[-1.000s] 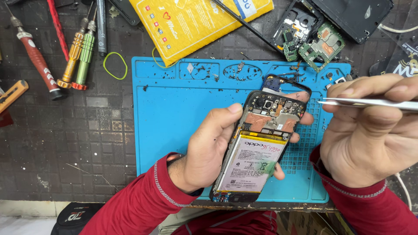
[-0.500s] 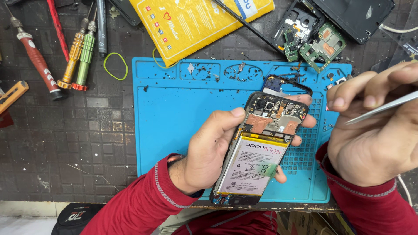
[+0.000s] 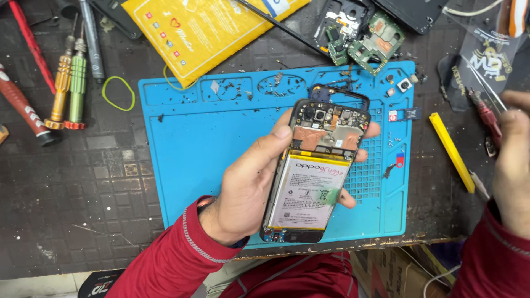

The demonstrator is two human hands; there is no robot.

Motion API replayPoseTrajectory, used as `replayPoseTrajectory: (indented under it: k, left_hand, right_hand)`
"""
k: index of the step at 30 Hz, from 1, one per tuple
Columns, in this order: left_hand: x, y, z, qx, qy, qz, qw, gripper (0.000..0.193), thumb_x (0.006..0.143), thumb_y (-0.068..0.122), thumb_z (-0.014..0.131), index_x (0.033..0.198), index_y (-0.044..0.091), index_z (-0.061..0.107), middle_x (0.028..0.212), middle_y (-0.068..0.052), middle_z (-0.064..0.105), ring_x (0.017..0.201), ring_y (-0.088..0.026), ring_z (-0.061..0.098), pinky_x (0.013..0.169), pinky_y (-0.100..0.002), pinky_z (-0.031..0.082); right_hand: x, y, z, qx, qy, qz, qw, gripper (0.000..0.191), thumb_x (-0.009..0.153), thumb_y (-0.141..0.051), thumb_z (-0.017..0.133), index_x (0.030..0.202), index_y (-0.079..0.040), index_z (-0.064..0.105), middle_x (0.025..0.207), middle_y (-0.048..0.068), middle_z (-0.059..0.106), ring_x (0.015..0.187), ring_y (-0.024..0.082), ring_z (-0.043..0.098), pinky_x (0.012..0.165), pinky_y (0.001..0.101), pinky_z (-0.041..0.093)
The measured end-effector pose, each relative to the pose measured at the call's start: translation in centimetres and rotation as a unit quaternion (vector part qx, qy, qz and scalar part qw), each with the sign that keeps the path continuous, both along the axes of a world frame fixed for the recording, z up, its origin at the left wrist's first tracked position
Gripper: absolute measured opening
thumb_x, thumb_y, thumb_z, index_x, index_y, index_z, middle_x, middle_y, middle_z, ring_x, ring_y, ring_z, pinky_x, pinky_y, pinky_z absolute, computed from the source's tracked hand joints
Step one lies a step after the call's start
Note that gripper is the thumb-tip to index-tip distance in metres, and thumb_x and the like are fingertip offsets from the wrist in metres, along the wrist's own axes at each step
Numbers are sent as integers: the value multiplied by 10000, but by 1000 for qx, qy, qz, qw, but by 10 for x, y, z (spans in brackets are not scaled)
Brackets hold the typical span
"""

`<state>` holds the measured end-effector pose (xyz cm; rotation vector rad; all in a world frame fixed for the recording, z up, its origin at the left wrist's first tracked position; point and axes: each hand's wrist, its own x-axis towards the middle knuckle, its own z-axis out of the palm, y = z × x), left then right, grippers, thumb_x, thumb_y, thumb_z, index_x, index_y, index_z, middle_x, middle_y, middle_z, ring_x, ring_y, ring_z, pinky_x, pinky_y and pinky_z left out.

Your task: The person pries open the back of a smartphone using a yellow pry tool, working around the exposed battery and internal components. They attach a charging cable to test the phone, then use metal tweezers to work on the internals and finally lift the battery out of the phone body.

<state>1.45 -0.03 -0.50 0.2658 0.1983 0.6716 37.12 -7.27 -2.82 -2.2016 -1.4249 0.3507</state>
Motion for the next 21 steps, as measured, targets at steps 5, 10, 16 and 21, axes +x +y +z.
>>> replayPoseTrajectory:
  k: [5, 10, 16, 21]
  left_hand:
    - [1, 1, 1, -1, 0, -2, 1000, 513, 1164, 406, 316, 1553, 74, 355, 1588, -259, 433, 1325, -310, 500, 997, -527, 554]
    - [1, 4, 4, -1, 7, -12, 1000, 552, 1144, 405, 326, 1614, 114, 341, 1605, -252, 427, 1377, -330, 511, 998, -538, 559]
    - [1, 5, 3, 8, 2, -27, 1000, 568, 1137, 344, 378, 1626, 65, 298, 1554, -234, 463, 1396, -368, 520, 975, -546, 575]
    - [3, 3, 2, 17, 41, -51, 998, 561, 1095, 145, 411, 1621, 82, 227, 1464, -215, 525, 1360, -377, 553, 961, -547, 587]
  right_hand:
    - [-17, -33, 7, 38, -65, 64, 995, 106, 1198, -17, 577, 1296, 19, 566, 1133, 117, 616, 976, 186, 594, 940, 282, 507]
    - [-70, -41, 37, 19, -251, 94, 963, 207, 1017, -14, 782, 1170, 18, 645, 1055, 179, 591, 962, 317, 608, 862, 376, 508]
    - [-69, -45, 28, -13, -254, 85, 963, 136, 1075, -41, 762, 1107, -28, 630, 1029, 107, 581, 974, 277, 577, 887, 374, 508]
    - [-65, -58, 14, 5, -262, 61, 963, 52, 1130, -19, 577, 1140, 30, 560, 1047, 146, 556, 945, 273, 570, 861, 364, 479]
